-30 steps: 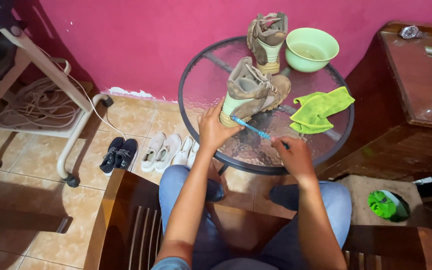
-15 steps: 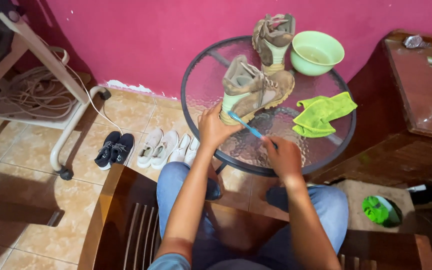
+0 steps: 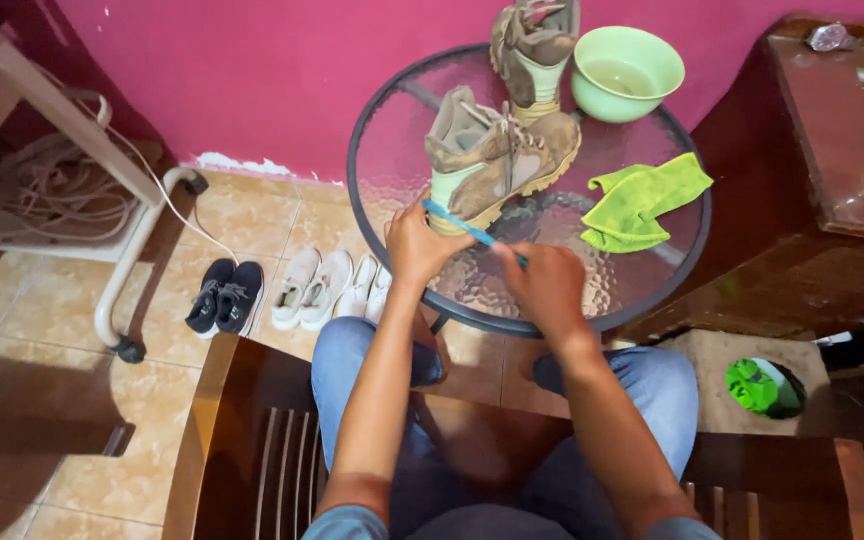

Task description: The person scrubs a beige hiking boot with a blue toothbrush, focusing on the sole and sides. They hold the boot steady with one hand while scrubbing with the other, occasionally rotating the boot to access different areas.

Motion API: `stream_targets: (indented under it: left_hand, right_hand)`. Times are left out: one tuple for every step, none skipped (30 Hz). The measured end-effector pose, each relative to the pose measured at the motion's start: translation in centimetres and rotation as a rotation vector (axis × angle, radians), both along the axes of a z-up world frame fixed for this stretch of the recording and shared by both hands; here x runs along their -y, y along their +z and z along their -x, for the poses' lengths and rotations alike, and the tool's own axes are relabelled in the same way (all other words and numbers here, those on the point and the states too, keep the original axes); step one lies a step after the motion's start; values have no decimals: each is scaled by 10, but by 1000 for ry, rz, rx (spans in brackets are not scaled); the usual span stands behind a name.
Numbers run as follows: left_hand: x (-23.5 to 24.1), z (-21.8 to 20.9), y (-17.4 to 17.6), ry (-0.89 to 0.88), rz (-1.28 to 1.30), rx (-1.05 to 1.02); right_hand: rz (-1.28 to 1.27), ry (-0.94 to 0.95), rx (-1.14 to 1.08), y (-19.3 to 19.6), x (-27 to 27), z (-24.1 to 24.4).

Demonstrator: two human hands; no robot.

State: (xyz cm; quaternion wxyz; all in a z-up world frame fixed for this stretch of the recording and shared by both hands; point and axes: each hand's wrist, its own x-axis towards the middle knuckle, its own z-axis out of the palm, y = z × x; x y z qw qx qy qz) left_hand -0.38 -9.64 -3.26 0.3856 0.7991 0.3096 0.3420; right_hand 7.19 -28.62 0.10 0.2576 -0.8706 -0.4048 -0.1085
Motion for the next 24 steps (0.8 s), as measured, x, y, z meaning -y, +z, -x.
stream_targets:
  left_hand:
    - [-4, -3, -8, -2, -3, 2]
    - [-9, -6, -17, -3, 13, -24]
    - [-14, -10, -26, -2, 32, -49]
    - [-9, -7, -13, -2, 32, -46]
    - [-4, -2, -2, -9, 30, -36]
    - [1, 3, 8, -17, 27, -26]
    - [1, 4, 10, -7, 33, -25]
    - [2, 5, 11, -21, 32, -21]
    - [2, 6, 13, -35, 30, -17]
    - [1, 6, 14, -26, 33, -16]
    - [1, 6, 14, -25, 24, -26]
    - [3, 6, 15, -25, 14, -36]
    - [2, 3, 12, -42, 10, -41]
    - [2, 1, 9, -27, 16, -43]
    - [1, -1, 7, -2, 23, -39]
    - [2, -2, 5, -10, 20, -39]
    - [1, -2, 4, -2, 32, -37]
    - [0, -2, 3, 6, 45, -34]
    - [2, 0, 9, 10, 46, -34]
    - [4, 2, 15, 4, 52, -30]
    - [7, 4, 20, 1, 60, -24]
    - [4, 3, 16, 7, 64, -23]
    - [2, 1, 11, 6, 63, -29]
    - [1, -1, 7, 5, 62, -34]
  right_hand:
    - [-3, -2, 2, -1, -3, -1]
    - [-7, -7, 8, -3, -6, -1]
    - [-7, -10, 15, -4, -10, -2]
    - [-7, -10, 19, -10, 0, -6]
    - [8, -33, -37, -17, 9, -10]
    - [24, -57, -93, -24, 18, -14]
    - [30, -48, -91, -25, 27, -12]
    - [44, -78, -140, -25, 36, -11]
    - [56, -109, -190, -26, 46, -9]
    - [60, -100, -188, -26, 38, -12]
    - [50, -103, -141, -29, 33, -12]
    - [40, -106, -94, -31, 29, -13]
    - [35, -123, -100, -26, 21, -11]
    - [-2, -81, -109, -22, 12, -9]
    - [-37, -29, -111, -16, 2, -10]
    - [-41, -36, -111, -12, 5, -7]
    - [-41, -26, -105, -7, 6, -4]
    - [-42, -16, -99, -3, 5, -2]
    - [-40, -12, -100, -10, 16, -5]
    - [-6, -34, -118, -19, 27, -9]
    - [31, -53, -136, -27, 38, -14]
    - [36, -48, -135, -32, 44, -16]
    - [46, -88, -140, -37, 51, -18]
    - [57, -128, -144, -42, 60, -21]
